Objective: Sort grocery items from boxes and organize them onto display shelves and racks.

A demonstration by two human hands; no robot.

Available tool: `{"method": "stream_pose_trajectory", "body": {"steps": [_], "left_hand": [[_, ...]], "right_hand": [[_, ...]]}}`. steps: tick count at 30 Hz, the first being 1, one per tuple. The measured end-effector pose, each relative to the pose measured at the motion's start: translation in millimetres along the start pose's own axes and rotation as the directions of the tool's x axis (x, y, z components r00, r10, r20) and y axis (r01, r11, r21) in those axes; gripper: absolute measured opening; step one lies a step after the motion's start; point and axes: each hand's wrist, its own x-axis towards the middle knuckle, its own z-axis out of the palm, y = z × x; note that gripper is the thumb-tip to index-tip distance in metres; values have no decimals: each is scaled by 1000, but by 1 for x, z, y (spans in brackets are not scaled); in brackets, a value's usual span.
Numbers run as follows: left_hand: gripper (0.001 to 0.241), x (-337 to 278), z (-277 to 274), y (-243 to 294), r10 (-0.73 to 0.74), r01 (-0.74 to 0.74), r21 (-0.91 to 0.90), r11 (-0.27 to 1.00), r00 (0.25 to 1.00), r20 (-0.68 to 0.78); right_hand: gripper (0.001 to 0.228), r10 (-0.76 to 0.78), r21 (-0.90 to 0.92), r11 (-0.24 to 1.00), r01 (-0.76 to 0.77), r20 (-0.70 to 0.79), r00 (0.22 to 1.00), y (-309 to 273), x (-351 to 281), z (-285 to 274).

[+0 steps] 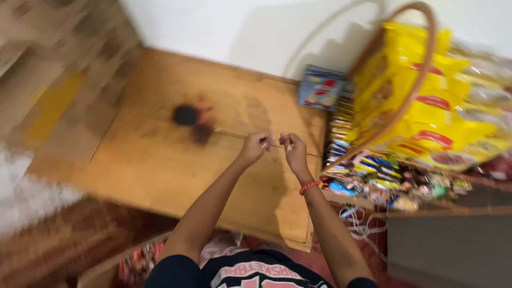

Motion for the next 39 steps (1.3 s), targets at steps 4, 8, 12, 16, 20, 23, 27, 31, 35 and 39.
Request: {"method": "stream_pose_trajectory", "body": {"steps": [4,8,12,16,20,23,27,31,35,39], "left_hand": [[36,-120,-19,3,-233,226,-62,972,955,-185],[25,-255,-37,-14,-310,304,-76,950,878,-363],[44,-398,-46,-40,-312,240,-208,948,827,-468],[46,-543,-43,-55,-353,334,-150,931,711,-608],[39,-647,-25,-78,-508,439,-288,851,550,-662],[31,-706,-22,-79,-593,423,-423,801,463,-659],[34,-774,-35,-90,-623,434,-456,777,425,-657],[35,-841,-58,-81,-627,480,-422,769,442,-641],[40,-900,-80,-84,-721,532,-512,674,326,-611],[37,-933,-108,-121,-706,543,-497,676,284,-649]], "right_hand": [[12,-64,53,997,51,292,954,-52,-67,23],[6,-170,63,985,160,516,839,-43,-134,60],[13,-25,57,998,-24,724,690,-98,-219,92],[17,-244,201,970,137,780,577,-126,-312,134],[22,-17,8,1000,24,933,359,-112,-374,169],[18,10,-10,1000,1,958,286,-123,-413,190],[18,-12,13,1000,-4,979,206,-116,-453,232],[22,36,-61,992,112,976,214,-64,-496,291],[16,262,-259,965,-44,943,203,-4,-549,329],[19,321,-303,947,-111,915,245,54,-594,356]]}}
